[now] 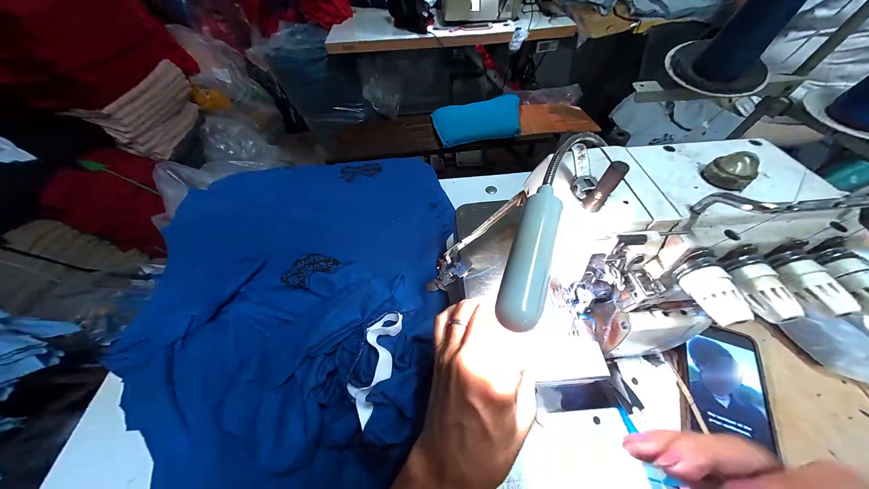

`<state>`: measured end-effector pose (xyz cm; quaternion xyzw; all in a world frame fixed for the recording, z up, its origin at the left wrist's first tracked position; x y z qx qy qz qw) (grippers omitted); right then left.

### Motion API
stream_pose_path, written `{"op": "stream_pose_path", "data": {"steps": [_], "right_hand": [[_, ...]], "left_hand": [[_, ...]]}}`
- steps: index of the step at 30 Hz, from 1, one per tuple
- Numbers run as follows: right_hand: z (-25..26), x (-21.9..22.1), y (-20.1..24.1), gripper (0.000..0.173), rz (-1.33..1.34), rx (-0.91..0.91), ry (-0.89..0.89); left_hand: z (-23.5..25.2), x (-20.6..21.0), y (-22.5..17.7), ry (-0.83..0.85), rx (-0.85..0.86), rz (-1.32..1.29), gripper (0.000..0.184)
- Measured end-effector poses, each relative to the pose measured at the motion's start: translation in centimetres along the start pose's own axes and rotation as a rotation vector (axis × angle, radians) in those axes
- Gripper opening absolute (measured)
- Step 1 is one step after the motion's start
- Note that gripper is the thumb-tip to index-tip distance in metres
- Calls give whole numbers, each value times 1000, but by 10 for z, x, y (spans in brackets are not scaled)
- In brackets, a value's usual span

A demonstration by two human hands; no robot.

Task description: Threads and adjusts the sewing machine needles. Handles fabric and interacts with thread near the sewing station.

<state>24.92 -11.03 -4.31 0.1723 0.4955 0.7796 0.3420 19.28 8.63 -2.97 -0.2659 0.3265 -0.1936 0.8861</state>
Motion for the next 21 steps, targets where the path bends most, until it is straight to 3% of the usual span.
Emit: {"op": "stream_pose_path", "data": {"steps": [3,5,7,10,14,18,21], "right_hand": [[19,-22,1,20,-241,-24,-76],[22,-10,-5,29,-393,116,-55],[25,11,-15,38,-307,285,29],[24,21,-19,9,-71,426,-63],[15,-8,-8,12,-71,340,-206],[10,-16,-2,15,-176,211,-127],[7,-19,-7,16,-191,144,-37]], "left_hand": [[-11,-18,-8,-3,28,-32,18],[-18,-24,-24,11,58,-38,18],[-22,-20,-53,68,120,-100,9],[-22,-7,-84,242,265,-283,14],[-4,9,-58,389,295,-310,39],[-18,45,-37,596,359,-162,60],[-33,6,6,507,271,28,61]]}}
Point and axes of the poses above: each hand's wrist, its own z-axis towards the middle knuckle, its own x-axis out of the palm, y = z × x, the point moved 8 cm from there along z, towards the middle knuckle, and after that the axes turned 11 degrees about -z, right-handed, at the moved point
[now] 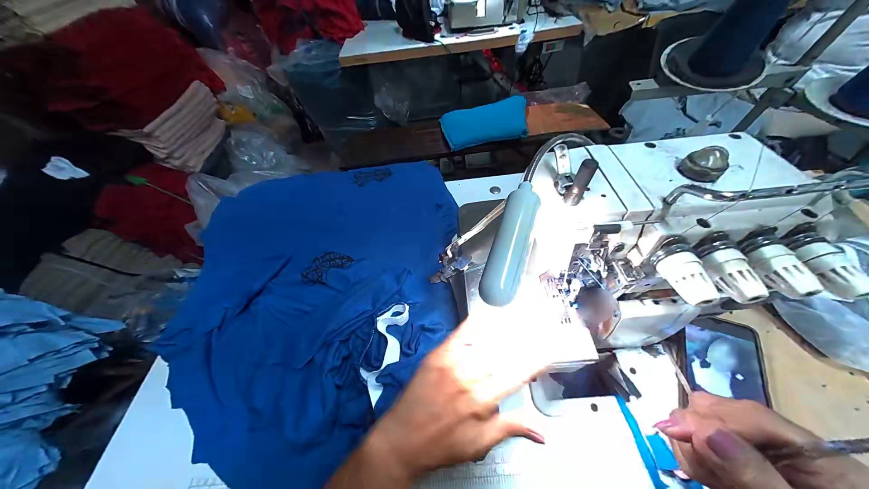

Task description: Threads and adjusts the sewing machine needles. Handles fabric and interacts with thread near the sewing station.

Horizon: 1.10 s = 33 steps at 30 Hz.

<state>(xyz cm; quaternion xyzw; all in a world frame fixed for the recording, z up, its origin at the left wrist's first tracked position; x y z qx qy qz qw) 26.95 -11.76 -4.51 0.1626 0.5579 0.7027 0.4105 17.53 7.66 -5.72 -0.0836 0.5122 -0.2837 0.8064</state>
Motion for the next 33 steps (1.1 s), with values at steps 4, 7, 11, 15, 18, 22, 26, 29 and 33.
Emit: {"op": "stream_pose_path", "data": {"steps": [4,7,11,15,18,22,26,29,33], "right_hand": [[0,-1,-6,15,-68,-62,-16],[-2,9,0,14,-264,-147,-31],[-10,35,25,18,-390,-284,14],[-23,23,35,22,-347,-324,-9],[-32,-6,23,19,-258,-231,-68],[-43,-84,-4,24,-512,205,-220],[-38,-161,-39,29,-1046,517,-213],[-29,-179,-83,26,-1181,666,-190],[-19,-185,-102,27,-1223,525,-202]], "left_hand": [[-70,-47,53,-61,-286,326,60],[-58,-72,10,-296,-256,391,47],[9,-36,-64,-239,91,-15,27],[34,-9,-62,-117,281,-389,21],[36,-10,-52,-202,273,-523,12],[25,9,-54,-229,139,-370,15],[3,36,-54,-160,-12,-199,18],[-5,42,-60,-197,-66,-179,16],[-4,35,-60,-278,-101,-139,15]]}}
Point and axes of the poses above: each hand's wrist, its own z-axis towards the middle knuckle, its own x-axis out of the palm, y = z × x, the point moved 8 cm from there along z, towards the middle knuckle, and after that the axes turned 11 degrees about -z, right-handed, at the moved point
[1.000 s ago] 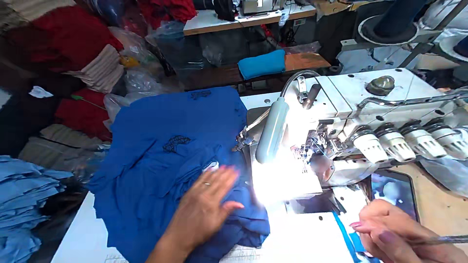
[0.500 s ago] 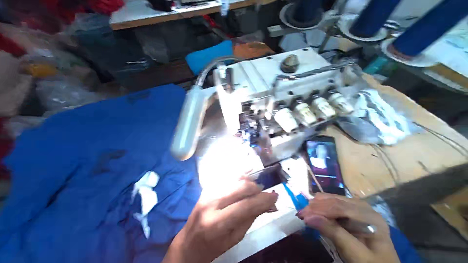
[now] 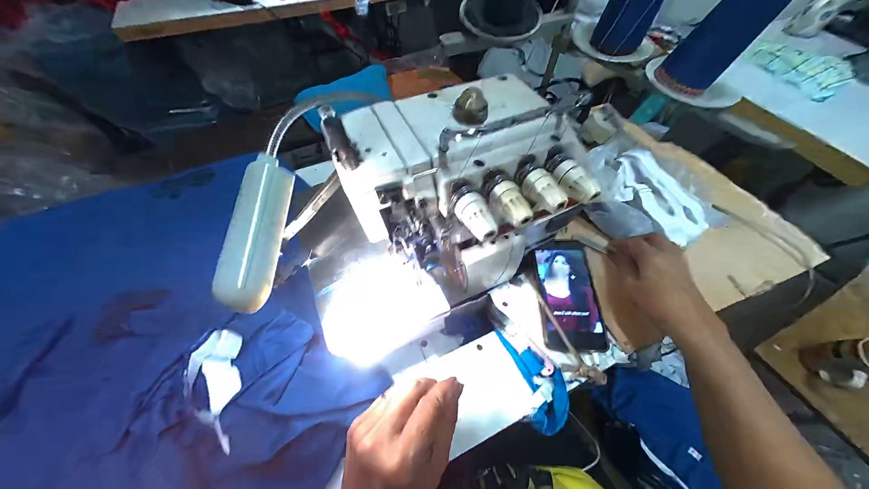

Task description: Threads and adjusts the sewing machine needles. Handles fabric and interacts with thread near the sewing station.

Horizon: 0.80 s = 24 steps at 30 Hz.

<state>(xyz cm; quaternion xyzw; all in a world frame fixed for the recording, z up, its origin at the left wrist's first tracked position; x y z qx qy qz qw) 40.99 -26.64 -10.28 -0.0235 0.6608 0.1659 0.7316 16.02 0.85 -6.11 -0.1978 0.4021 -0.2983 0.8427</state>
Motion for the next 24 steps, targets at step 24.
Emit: {"op": "stream_pose_path", "data": {"steps": [24], "right_hand": [[-127,21,163,33,-2,-334,-140]], "left_hand": [[-22,8,16,73,-459,-544,12]]}}
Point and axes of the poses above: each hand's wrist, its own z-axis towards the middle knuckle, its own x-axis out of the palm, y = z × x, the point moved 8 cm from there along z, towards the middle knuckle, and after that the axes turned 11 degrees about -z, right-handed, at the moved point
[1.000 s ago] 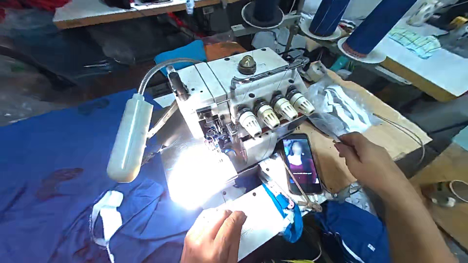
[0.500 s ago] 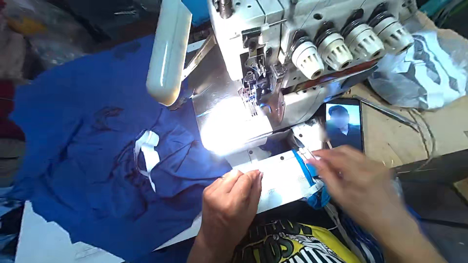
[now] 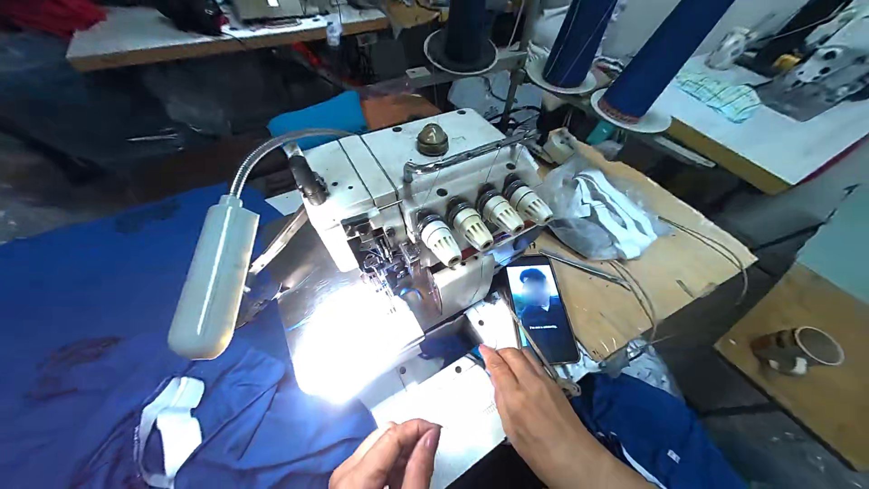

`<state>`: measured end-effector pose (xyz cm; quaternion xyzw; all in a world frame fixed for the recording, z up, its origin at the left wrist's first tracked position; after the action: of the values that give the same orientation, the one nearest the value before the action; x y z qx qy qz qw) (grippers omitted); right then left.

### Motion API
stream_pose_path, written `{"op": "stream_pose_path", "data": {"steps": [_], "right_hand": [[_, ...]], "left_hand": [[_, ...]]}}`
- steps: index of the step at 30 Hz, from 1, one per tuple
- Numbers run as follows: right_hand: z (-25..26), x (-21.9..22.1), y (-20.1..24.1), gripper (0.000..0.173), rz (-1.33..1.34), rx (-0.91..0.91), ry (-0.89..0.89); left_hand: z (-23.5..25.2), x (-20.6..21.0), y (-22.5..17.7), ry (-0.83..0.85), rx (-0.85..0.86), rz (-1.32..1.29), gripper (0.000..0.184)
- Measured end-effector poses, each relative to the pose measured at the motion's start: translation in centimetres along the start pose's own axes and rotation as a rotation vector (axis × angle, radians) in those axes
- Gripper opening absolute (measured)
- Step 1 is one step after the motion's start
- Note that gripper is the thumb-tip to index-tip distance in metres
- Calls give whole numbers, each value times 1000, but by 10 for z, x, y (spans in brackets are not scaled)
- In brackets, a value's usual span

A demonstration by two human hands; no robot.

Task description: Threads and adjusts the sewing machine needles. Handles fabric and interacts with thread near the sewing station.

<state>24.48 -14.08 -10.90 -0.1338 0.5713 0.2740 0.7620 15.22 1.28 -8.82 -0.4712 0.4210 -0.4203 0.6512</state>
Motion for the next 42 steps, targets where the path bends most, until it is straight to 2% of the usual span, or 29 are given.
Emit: {"op": "stream_pose_path", "data": {"steps": [2,5,7,10,13,16,19,24,33,42], "right_hand": [[2,-5,-9,26,116,37,-14],[-3,-18,-18,25,475,60,-85],[-9,-21,-11,24,758,50,-22],[-17,-7,13,26,1125,109,285],[-30,18,36,40,1397,202,697],[-36,30,48,28,1572,312,847],[-37,36,58,24,1799,397,950],[-34,38,62,26,1931,398,965],[-36,40,71,30,2108,393,1105],[-34,43,70,27,2166,413,1066]], "left_hand": [[3,-3,8,-121,-32,-45,10],[7,-4,23,-275,-51,-67,12],[2,-6,39,-359,-185,-206,10],[-4,-5,57,-432,-392,-458,10],[-8,-1,62,-474,-446,-613,11],[-12,-1,61,-506,-420,-654,11],[-17,-1,60,-512,-377,-595,9],[-23,0,59,-520,-309,-500,8],[-25,6,62,-518,-347,-564,10],[-24,7,62,-515,-293,-565,9]]}}
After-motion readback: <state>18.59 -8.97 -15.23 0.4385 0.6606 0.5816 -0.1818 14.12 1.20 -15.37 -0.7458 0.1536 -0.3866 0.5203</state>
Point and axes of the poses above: each hand's wrist, its own z-axis towards the middle knuckle, its own x-axis out of the palm, y = z × x, the point moved 8 cm from there along z, towards the middle knuckle, and after that the axes turned 11 degrees about -z, right-handed, at the moved point
